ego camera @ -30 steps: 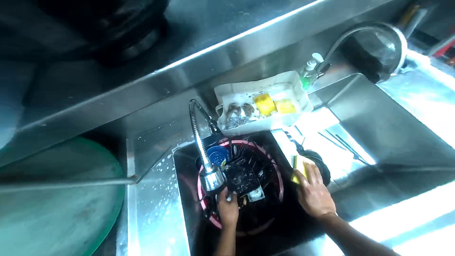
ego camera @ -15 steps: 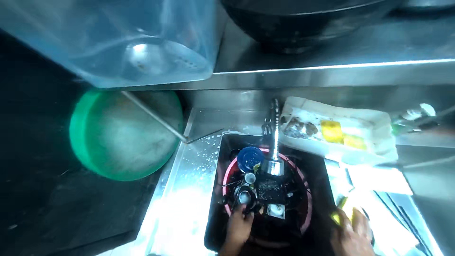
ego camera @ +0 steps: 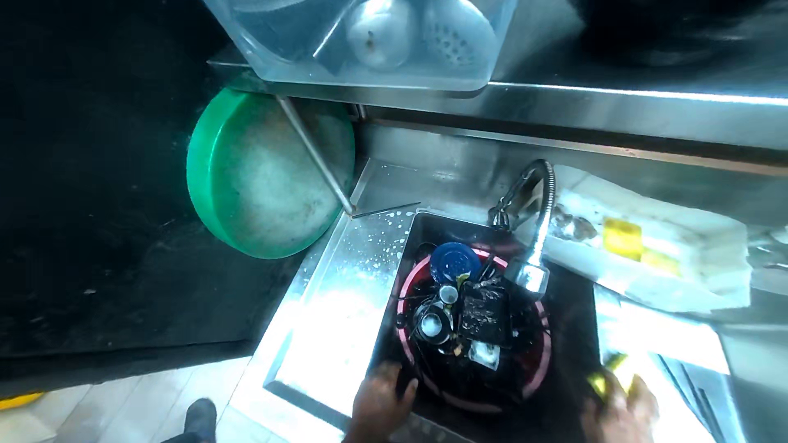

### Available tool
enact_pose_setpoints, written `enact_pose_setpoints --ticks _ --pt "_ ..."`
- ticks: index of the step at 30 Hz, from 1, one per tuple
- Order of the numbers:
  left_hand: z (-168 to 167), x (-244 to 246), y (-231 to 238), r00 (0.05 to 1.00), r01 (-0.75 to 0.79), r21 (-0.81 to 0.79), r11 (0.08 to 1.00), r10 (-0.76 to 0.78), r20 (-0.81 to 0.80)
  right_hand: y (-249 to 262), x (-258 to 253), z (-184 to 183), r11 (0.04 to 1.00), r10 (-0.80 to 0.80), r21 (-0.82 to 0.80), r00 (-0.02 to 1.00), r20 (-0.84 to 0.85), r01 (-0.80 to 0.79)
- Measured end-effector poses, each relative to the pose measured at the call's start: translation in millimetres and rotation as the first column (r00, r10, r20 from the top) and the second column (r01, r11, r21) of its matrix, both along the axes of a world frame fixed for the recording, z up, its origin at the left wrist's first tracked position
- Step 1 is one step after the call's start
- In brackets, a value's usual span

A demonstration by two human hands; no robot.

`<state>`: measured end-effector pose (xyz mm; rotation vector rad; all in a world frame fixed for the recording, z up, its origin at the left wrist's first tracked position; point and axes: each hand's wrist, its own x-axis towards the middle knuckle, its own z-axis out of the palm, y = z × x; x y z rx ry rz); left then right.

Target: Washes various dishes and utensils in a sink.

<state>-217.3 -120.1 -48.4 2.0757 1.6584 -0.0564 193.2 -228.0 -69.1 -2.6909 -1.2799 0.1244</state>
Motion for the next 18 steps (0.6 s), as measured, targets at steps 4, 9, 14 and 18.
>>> enact_pose_setpoints --ticks 4,9,14,18 --pt "3.0 4.0 1.9 0.997 0.009 -0.053 0.999 -0.013 -0.080 -0.5 0.6 -4.6 1.000 0.003 0.010 1.000 0.031 -0.003" --pt "3.1 5.7 1.9 0.993 0.014 -0.026 1.000 -0.017 -0.119 -2.6 1.8 -7.6 0.999 0.016 0.036 1.000 0.022 -0.017" --pt "2.8 7.6 1.1 0.988 0.029 -0.007 1.000 -0.029 -0.149 -1.2 0.3 -1.8 1.000 0.004 0.017 1.000 -0.005 -0.004" --pt "0.3 7.1 0.0 0.987 0.044 0.013 0.999 -0.041 -0.154 -0.8 -0.7 -1.1 1.000 0.001 0.025 1.000 -0.001 -0.001"
